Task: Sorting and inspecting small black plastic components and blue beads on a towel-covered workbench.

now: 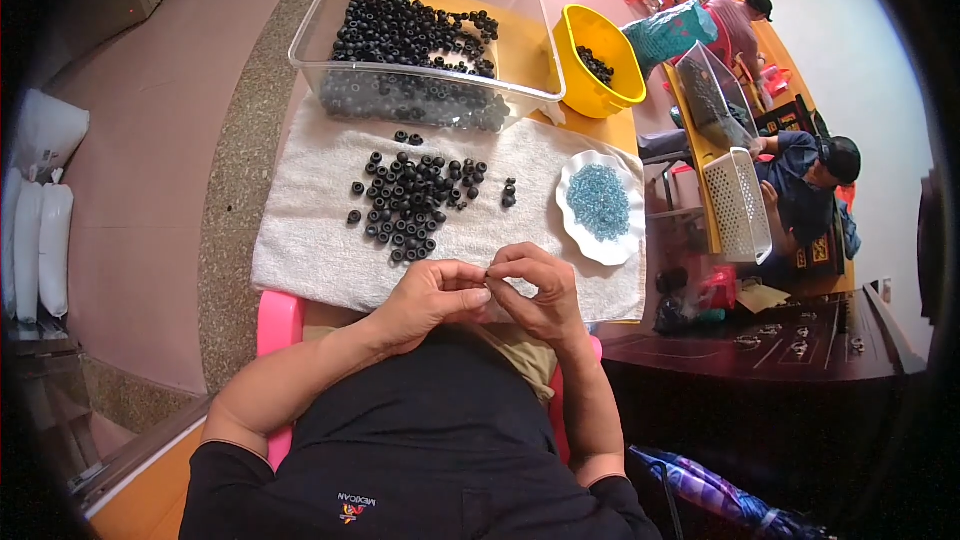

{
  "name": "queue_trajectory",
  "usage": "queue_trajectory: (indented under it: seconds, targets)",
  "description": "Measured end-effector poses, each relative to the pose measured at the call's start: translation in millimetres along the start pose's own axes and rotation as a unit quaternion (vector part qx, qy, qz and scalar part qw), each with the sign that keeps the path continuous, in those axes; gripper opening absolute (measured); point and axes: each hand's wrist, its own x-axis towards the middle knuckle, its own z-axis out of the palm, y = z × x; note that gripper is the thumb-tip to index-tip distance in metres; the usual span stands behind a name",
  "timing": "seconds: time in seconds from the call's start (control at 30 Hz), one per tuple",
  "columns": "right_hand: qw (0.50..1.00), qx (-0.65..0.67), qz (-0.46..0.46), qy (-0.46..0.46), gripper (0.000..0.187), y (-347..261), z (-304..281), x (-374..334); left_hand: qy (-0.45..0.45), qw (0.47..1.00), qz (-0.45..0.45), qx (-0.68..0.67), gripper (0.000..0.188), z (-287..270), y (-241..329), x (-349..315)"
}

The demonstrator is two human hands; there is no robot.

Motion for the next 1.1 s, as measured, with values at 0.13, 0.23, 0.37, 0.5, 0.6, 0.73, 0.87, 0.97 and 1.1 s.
queue_trajectory:
  seconds: [0.13,0.23,0.37,0.5,0.6,0.73,0.87,0.97,1.1]
  targets:
    - [1.000,-0.016,-0.006,-0.004,0.015,0,-1,-1,-0.013,1.000,0.004,0.000,0.025,-2,-2,2]
    - [1.000,-0.005,-0.002,-0.015,0.014,0,-2,-1,-0.001,1.000,0.002,0.011,0.024,-1,-2,2]
    - [0.979,0.170,0.105,-0.036,0.010,6,-2,-10,-0.006,1.000,0.010,0.010,0.022,-3,-4,2]
    - [0.945,0.270,0.176,-0.063,0.008,11,-5,-18,0.003,1.000,0.030,0.008,0.018,-6,-6,3]
    - [0.913,0.338,0.221,-0.056,0.008,11,-3,-21,0.009,0.999,0.042,0.008,0.015,-4,-6,2]
    - [0.912,0.335,0.230,-0.052,0.007,14,1,-23,0.007,0.999,0.041,0.015,0.014,-5,-6,4]
    - [0.937,0.282,0.201,-0.045,0.008,18,3,-26,0.009,0.999,0.045,0.017,0.014,-7,-8,5]
    - [0.962,0.213,0.169,-0.020,0.008,16,6,-27,0.019,0.999,0.041,0.008,0.014,-5,-6,4]
    - [0.983,0.143,0.109,0.023,0.010,6,15,-26,0.034,0.999,0.031,-0.017,0.013,-5,-5,3]
